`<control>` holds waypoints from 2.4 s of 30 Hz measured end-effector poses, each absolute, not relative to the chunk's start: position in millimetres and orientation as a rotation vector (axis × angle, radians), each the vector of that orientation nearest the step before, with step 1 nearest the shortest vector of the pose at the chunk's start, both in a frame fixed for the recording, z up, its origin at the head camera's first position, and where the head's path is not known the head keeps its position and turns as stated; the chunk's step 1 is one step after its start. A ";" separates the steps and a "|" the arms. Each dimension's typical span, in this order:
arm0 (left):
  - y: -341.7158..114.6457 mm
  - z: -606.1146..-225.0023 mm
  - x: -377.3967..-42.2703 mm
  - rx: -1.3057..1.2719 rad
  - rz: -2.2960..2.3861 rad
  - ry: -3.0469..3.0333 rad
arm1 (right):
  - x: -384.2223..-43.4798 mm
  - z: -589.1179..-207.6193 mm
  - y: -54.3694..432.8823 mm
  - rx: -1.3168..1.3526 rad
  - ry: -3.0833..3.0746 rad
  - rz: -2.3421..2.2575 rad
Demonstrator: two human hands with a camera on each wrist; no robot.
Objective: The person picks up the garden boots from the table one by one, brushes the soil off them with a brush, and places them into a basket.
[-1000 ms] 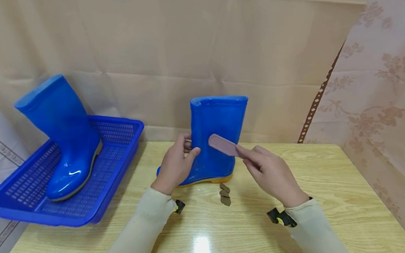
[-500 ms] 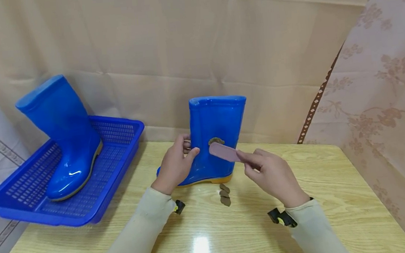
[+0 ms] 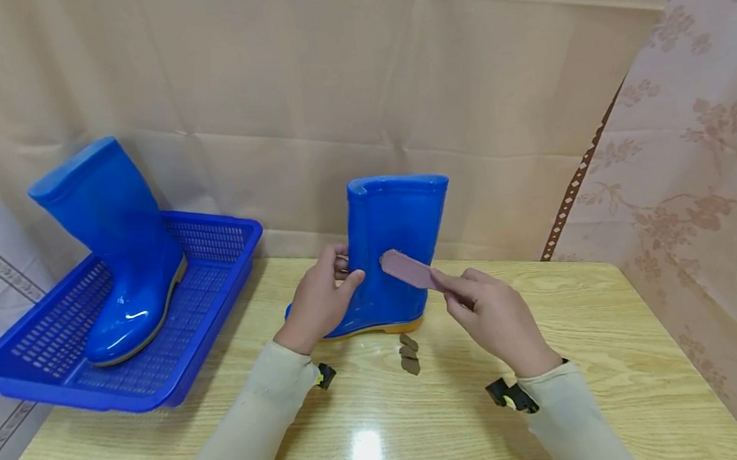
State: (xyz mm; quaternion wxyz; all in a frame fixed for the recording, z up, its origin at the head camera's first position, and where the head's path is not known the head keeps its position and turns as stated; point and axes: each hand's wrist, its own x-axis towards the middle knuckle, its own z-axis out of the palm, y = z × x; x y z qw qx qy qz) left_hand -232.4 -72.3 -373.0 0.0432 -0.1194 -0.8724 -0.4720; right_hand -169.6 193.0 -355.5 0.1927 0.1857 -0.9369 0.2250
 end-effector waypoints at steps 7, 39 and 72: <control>-72.2 -376.5 -233.5 -0.356 -1.434 -2.668 | -168.3 -355.3 191.8 0.565 -2.697 0.571; -71.8 -376.1 -233.4 -0.369 -1.413 -2.655 | -172.3 -356.8 193.0 0.570 -2.380 0.566; -78.9 -378.9 -233.9 -0.316 -1.404 -2.596 | -171.9 -354.9 186.3 0.485 -2.764 0.553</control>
